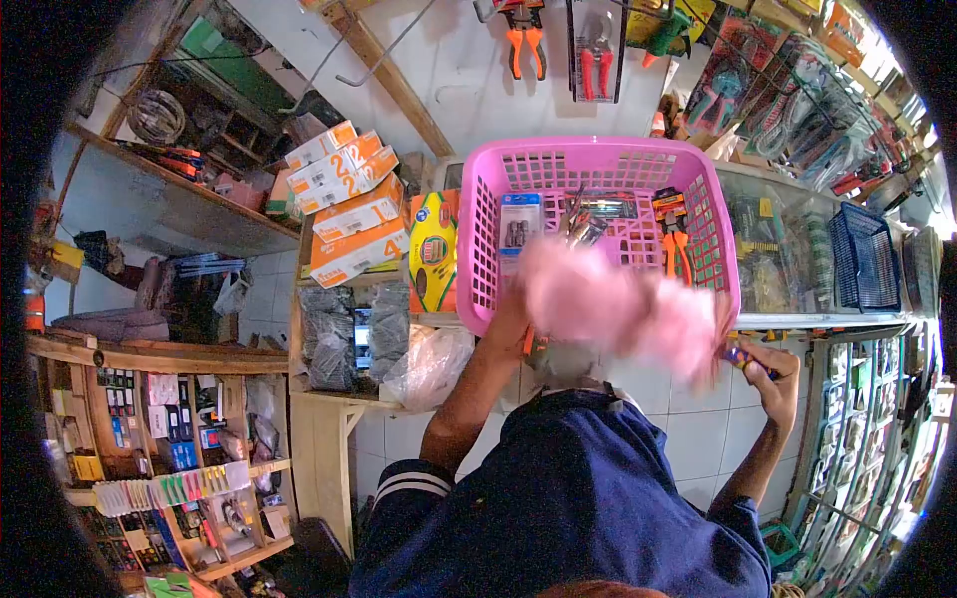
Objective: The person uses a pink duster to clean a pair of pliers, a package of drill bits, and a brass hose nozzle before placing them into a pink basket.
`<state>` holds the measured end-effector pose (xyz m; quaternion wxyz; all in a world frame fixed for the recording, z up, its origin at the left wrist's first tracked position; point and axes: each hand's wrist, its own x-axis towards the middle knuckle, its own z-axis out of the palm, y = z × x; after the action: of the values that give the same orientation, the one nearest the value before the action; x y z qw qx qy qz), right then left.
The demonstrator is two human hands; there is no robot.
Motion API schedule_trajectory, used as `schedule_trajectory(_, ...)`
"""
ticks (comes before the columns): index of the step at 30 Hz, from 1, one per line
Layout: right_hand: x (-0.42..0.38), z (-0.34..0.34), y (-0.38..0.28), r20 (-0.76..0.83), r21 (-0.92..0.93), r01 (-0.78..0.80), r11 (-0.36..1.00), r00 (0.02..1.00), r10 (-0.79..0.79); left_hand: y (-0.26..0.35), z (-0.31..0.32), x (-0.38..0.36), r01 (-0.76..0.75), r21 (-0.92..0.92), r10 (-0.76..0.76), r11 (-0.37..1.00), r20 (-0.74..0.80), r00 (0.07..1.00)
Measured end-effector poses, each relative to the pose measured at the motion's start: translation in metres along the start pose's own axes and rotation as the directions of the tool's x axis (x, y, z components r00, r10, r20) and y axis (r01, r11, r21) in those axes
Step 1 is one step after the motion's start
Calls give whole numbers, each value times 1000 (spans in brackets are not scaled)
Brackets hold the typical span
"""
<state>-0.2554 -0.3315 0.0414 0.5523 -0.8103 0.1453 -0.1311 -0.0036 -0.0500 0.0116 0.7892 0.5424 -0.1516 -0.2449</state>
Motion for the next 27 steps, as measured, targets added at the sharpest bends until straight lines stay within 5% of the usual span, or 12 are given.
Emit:
schedule_trajectory(1,0,2,0,-65,-22,-9,1000,998,8,9,3,-6,207,-436,-209,876,44,977)
schedule_trajectory(4,-1,-9,8,118,21,39,999,992,-41,-55,-51,31,379,-529,-25,759,558,830)
schedule_trajectory(6,-1,-7,8,86,30,15,999,996,-18,-51,-46,24,159,-352,57,922,532,845)
schedule_trajectory(9,-3,-2,9,2,9,-21,1000,1000,21,-33,-27,10,84,-252,-6,964,295,956)
schedule_trajectory(10,-4,-7,12,57,36,-10,999,998,8,-42,-36,13,269,-412,-89,871,406,910)
schedule_trajectory(13,-4,-3,8,-9,26,-61,998,998,61,-5,-12,9,20,271,-54,962,120,991)
schedule_trajectory(14,-4,-2,6,-71,9,-95,995,993,95,3,-6,6,97,-11,-94,995,161,983)
schedule_trajectory(17,-4,-7,7,84,46,-7,999,996,4,-49,-46,28,68,-185,14,980,411,911)
schedule_trajectory(19,-4,-6,10,68,74,14,997,997,-19,-57,-49,30,440,-532,-69,723,579,813)
schedule_trajectory(21,-5,0,6,-36,37,-57,998,998,58,-46,-41,29,404,-551,7,730,597,802)
schedule_trajectory(23,-7,-6,8,52,38,-11,999,999,9,-21,-25,24,343,-558,103,755,618,780)
schedule_trajectory(27,-12,-7,8,61,66,-52,996,997,48,-34,-35,28,431,-552,-124,714,506,854)
